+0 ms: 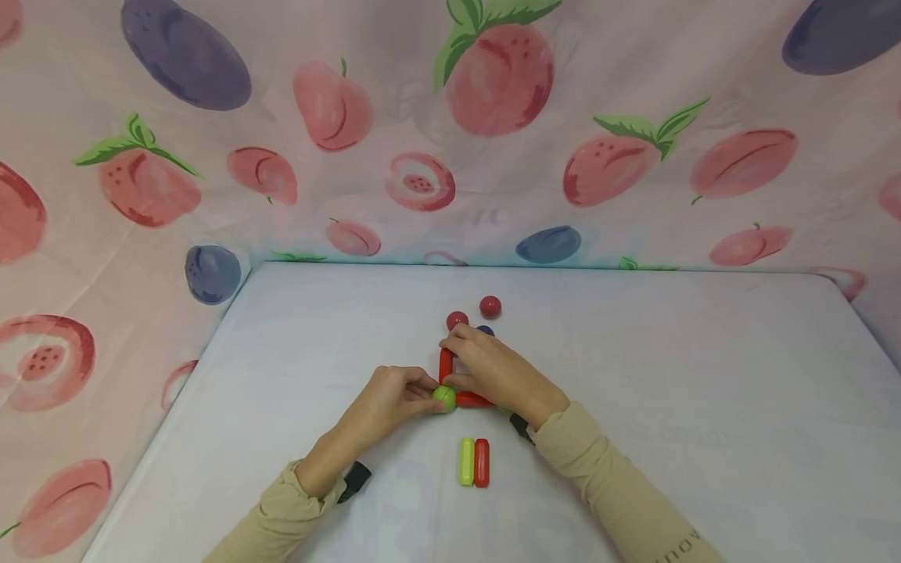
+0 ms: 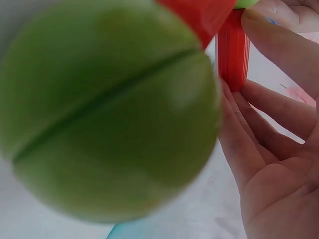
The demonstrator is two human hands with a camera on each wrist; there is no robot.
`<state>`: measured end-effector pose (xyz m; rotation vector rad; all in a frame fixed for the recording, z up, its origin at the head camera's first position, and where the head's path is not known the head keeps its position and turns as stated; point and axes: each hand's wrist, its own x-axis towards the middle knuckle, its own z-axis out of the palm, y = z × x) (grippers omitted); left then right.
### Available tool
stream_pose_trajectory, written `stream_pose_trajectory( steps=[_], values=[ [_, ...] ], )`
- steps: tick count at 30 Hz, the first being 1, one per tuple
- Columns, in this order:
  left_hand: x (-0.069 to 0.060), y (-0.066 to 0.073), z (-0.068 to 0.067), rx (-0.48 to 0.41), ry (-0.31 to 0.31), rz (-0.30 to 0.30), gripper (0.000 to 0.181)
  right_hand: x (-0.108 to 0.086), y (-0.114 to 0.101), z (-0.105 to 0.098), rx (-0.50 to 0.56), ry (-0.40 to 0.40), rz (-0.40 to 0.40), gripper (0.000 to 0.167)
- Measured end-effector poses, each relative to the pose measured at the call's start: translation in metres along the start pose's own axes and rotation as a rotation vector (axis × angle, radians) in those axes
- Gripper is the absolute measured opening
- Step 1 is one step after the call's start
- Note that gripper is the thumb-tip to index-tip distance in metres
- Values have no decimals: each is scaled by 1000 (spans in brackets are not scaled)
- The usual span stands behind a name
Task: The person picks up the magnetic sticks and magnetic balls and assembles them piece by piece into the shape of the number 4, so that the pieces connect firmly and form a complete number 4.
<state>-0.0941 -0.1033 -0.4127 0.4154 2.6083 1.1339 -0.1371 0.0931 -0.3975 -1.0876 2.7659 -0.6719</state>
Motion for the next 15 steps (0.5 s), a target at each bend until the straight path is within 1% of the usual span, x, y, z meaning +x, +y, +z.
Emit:
stream_pose_trajectory(
  steps=[5, 9, 15],
  values=[
    [0, 1, 0, -9, 0, 2, 24, -1, 0, 0, -22, 4, 3, 50],
    [-1, 2, 0, -11, -1, 3, 23, -4, 0, -2, -67, 18, -5, 51],
    [-1, 2, 0, -4, -7, -14, 26, -10, -1, -6, -116, 48, -12, 51]
  ],
)
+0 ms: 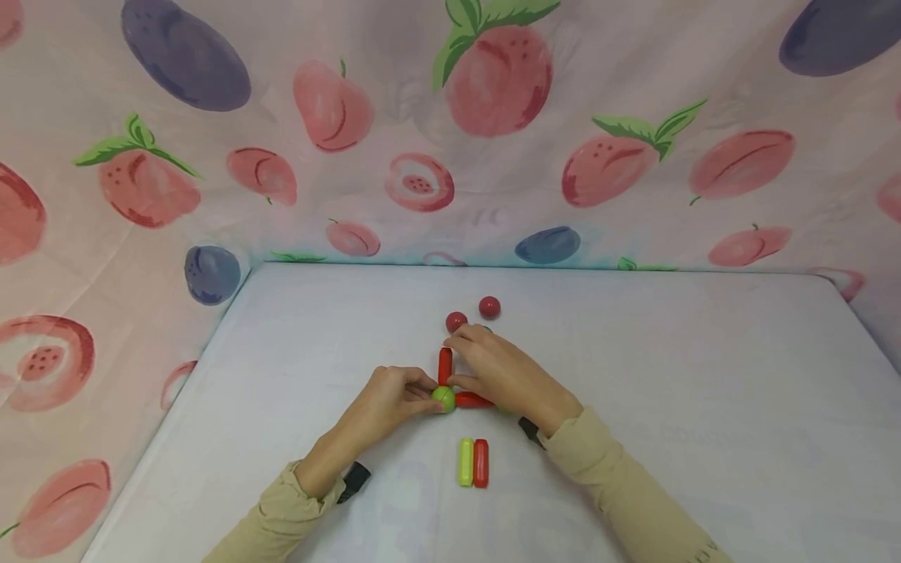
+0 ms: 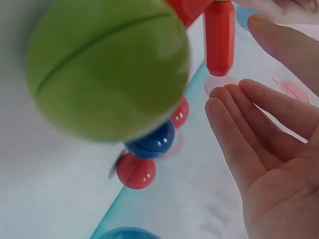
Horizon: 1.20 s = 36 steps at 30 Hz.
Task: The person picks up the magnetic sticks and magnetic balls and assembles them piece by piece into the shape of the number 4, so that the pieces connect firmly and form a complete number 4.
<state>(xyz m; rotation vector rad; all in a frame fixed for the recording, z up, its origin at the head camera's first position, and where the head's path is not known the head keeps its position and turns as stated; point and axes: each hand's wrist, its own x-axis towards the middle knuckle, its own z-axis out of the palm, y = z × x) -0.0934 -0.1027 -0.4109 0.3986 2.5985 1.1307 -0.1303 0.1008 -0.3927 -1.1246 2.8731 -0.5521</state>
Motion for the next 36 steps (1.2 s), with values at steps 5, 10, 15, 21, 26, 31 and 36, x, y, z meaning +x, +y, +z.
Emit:
stream_pose_trajectory(
  steps=[5, 10, 15, 21, 26, 31, 36],
  values=[
    [0, -1, 0, -3, 0, 4, 25, -8, -1, -6, 12, 3, 10, 52],
    [0, 0, 0, -3, 5, 3, 24, -15, -1, -11, 26, 14, -12, 52],
    [-1, 1, 0, 2, 5, -4, 24, -23, -3, -13, 37, 30, -27, 55],
    [-2, 2, 0, 4, 5, -2, 24, -32, -5, -14, 47, 45, -33, 52],
    [-2, 2, 0, -1, 9, -4, 24, -40, -6, -14, 20, 36, -32, 50],
    [-1, 1, 0, -3, 8, -6, 25, -48, -5, -15, 1, 19, -24, 48],
    [-1, 0, -1, -2, 4, -9, 25, -53, -5, -14, -7, 19, -19, 48]
  ],
)
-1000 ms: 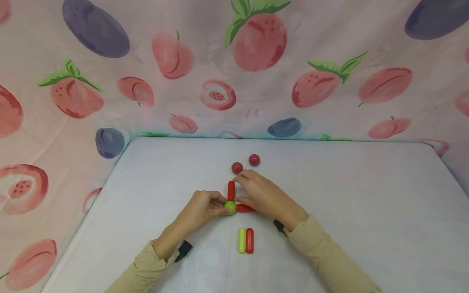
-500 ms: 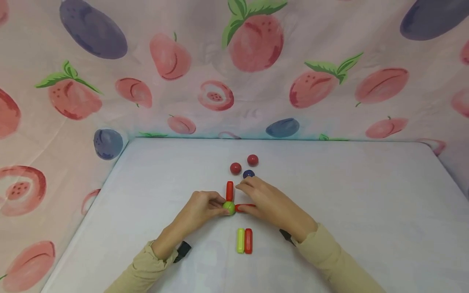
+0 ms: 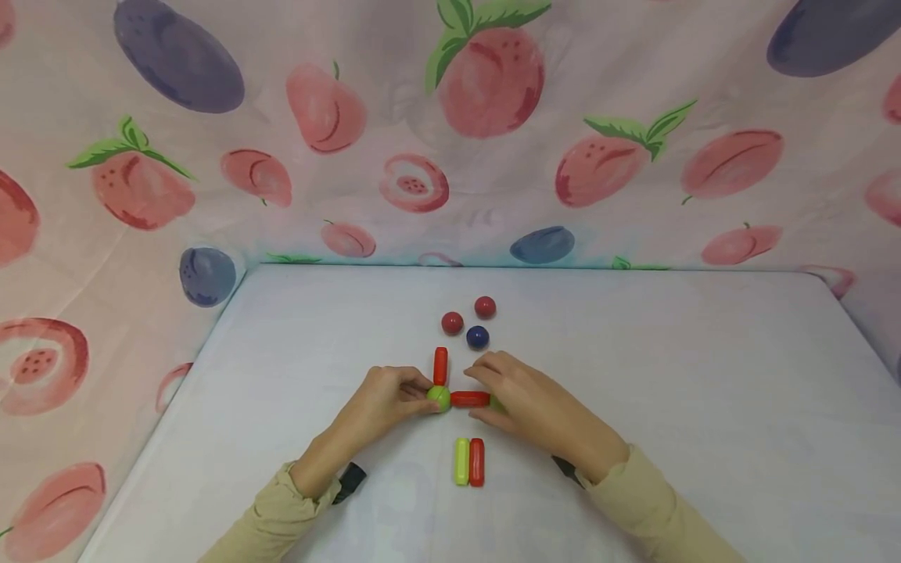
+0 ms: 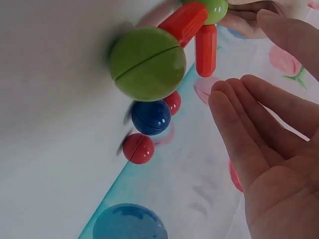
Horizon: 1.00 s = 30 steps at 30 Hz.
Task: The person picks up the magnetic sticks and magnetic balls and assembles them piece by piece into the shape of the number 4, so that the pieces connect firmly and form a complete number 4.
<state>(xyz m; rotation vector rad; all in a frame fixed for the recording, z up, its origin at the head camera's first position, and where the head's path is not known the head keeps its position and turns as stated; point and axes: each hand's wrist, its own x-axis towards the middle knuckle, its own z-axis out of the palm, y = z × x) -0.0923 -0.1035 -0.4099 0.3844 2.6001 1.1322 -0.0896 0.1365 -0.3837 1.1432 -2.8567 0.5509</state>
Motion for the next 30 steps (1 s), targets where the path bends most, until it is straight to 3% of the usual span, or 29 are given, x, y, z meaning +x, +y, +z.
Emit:
stream_pose_trajectory(
  steps=[11, 18, 30],
  values=[
    [-1, -1, 0, -11, 9, -12, 27, -14, -3, 2, 50, -66, 54, 47],
    [-1, -1, 0, -14, 10, -5, 27, -23, -3, 6, 59, -75, 26, 50],
    [0, -1, 1, 9, 13, -6, 27, -30, -6, 14, 61, -129, 60, 51]
  ],
)
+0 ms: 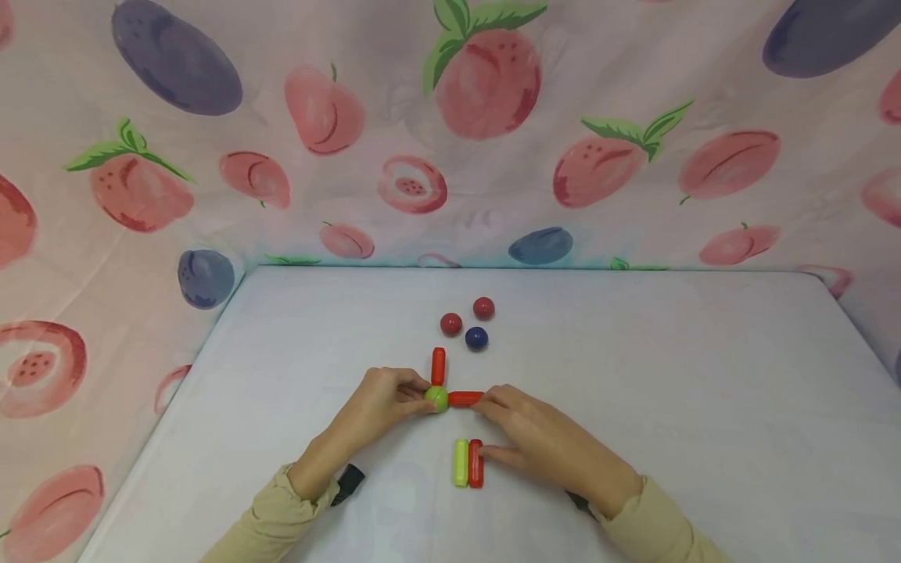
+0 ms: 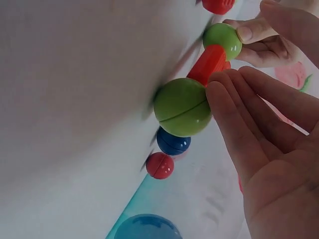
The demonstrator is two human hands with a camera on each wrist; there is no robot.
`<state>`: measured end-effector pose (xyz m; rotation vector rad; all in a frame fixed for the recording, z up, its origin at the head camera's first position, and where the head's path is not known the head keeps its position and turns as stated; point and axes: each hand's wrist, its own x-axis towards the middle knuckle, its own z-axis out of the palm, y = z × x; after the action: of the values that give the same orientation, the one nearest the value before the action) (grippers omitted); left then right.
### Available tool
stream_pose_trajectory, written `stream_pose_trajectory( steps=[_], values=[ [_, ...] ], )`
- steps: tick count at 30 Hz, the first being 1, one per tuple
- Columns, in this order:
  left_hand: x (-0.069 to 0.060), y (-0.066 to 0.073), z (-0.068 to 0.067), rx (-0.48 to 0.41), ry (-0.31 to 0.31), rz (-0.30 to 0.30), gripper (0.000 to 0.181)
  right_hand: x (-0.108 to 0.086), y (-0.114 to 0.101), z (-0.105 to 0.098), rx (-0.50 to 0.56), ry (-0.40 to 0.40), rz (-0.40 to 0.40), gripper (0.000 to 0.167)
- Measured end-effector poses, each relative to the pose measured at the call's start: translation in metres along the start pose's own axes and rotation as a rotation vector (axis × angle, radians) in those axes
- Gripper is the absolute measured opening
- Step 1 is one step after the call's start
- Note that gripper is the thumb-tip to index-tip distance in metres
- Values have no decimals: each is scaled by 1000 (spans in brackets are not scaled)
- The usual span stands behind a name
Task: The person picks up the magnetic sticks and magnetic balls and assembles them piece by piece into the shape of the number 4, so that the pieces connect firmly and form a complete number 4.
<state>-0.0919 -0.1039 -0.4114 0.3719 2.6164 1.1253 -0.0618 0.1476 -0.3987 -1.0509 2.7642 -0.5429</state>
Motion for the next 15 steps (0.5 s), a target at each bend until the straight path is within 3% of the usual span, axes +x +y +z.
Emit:
stream_pose_trajectory(
  steps=[15],
  values=[
    [0, 0, -1, -8, -6, -6, 27, -6, -1, 10, 33, -19, -66, 43]
  ],
)
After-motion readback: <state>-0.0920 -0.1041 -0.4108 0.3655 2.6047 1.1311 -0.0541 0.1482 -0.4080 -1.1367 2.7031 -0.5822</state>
